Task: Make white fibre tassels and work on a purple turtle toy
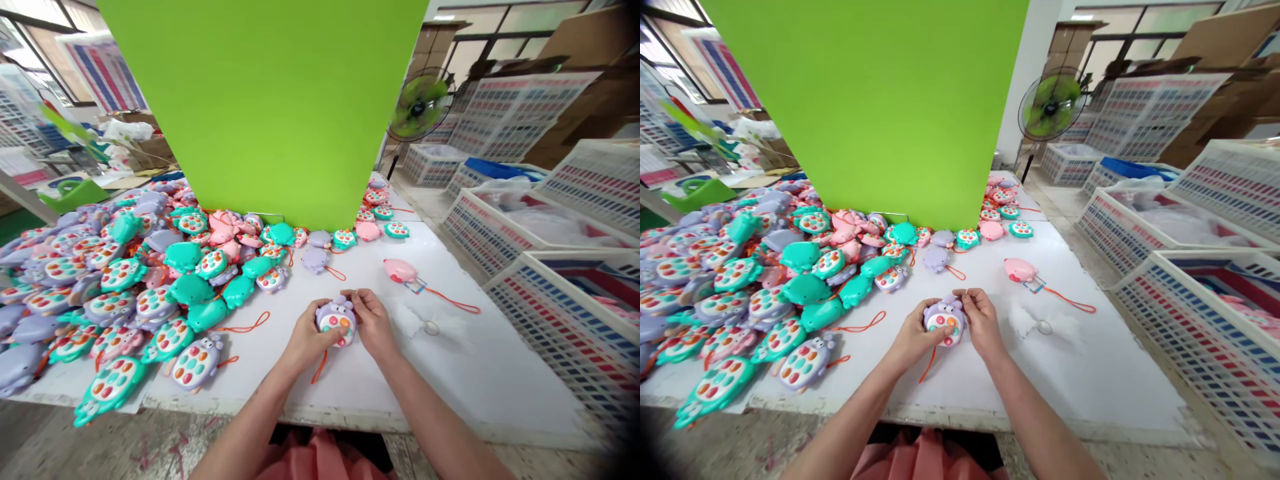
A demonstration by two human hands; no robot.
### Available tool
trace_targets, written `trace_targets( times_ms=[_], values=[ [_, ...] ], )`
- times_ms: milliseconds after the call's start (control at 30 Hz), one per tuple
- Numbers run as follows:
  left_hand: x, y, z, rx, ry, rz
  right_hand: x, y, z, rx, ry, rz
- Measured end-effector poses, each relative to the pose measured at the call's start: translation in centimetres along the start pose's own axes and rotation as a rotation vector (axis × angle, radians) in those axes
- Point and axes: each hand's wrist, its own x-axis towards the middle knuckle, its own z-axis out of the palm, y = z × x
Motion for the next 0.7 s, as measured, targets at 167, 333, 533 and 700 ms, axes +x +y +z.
trace_targets(
  times_ms=[167,333,533,700],
  values=[
    [-3.5,4.6,0.0,0.006,-0.120,0.016,-0.1,-1.1,0.2,-0.060,0.036,0.052],
    [-3.1,2.5,-0.2,-0.113,-0.110,-0.053,-0.1,-0.6,0.1,-0.072,-0.004,0.075],
    [-1.8,-1.2,-0.1,-0.169,-0.014,-0.157,0.0,0.1,-0.1,-0.010,-0.045,0.110],
    [-1.5,-1.6,-0.1,-0.120,0.033,-0.136,-0.3,0.1,0.3,-0.055,-0.119,0.093]
  ],
)
